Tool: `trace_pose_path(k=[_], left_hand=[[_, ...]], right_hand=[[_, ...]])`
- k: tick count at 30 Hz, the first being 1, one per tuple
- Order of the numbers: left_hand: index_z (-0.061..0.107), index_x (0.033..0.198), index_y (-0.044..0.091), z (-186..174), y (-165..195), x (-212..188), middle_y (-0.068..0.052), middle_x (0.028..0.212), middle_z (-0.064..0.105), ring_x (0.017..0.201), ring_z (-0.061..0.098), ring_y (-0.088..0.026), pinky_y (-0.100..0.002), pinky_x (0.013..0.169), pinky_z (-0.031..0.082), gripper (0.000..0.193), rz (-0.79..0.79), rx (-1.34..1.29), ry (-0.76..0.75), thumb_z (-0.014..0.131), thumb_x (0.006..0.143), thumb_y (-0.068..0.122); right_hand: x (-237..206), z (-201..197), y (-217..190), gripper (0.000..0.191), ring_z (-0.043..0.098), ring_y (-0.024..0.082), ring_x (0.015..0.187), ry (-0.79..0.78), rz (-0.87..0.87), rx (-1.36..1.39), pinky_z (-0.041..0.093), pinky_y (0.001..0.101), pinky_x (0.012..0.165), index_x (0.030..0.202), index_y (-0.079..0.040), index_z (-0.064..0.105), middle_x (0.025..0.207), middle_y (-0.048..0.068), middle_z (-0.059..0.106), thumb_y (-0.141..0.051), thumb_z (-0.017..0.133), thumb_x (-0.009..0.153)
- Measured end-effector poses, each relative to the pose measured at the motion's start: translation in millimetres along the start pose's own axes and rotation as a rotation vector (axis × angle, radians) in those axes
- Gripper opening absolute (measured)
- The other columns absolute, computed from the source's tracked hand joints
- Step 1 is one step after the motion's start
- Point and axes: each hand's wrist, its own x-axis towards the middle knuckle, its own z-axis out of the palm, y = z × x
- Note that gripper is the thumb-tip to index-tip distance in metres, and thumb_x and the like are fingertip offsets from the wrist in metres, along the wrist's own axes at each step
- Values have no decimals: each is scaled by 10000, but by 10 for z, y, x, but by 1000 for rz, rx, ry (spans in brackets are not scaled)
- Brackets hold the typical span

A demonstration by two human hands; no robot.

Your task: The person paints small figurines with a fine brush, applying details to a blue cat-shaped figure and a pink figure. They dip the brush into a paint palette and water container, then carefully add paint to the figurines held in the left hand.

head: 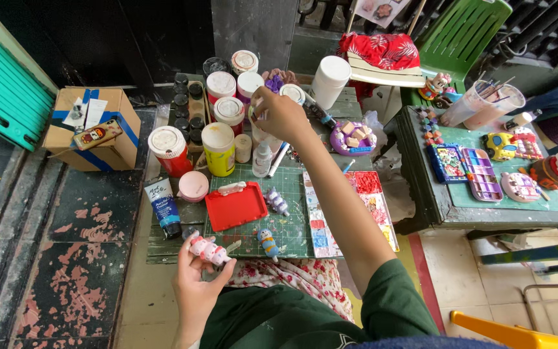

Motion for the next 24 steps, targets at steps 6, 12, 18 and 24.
trace_pose_path(k=[6, 12, 18, 24], left_hand=[[450, 1443, -41, -25, 14, 25, -97, 1169, 675, 834, 585, -81, -220, 698, 484, 839, 0, 34, 8, 859, 710, -20], [429, 1446, -21, -128, -15, 55, -101, 1214, 667, 931, 652, -88, -220, 735, 514, 843, -21, -10, 33, 845, 714, -19], [423, 1499, -12, -355, -66, 64, -104, 1247, 647, 997, 644, -105, -228, 781, 490, 858, 47, 11, 92, 863, 763, -13], [402, 1499, -14, -485, -6, 111, -110, 1270, 653, 1022, 670, -120, -227, 763, 493, 859, 69, 113, 135, 876, 784, 2]], right_hand=[[68, -83, 51, 161, 714, 184, 760, 60, -10, 125, 552, 341, 686, 977, -97, 726, 933, 22, 775, -159, 781, 839], [9, -336, 411, 139, 659, 126, 790, 264, -33, 227, 530, 302, 706, 1011, -65, 793, 916, 45, 762, -194, 764, 970], [-670, -417, 858, 232, 668, 162, 776, 550, -63, 581, 558, 302, 708, 1167, 10, 610, 955, 90, 713, -201, 513, 1160], [-2367, 346, 668, 206, 613, 177, 660, 705, 21, 737, 472, 274, 620, 1125, -65, 407, 824, 137, 622, -244, 432, 1224]])
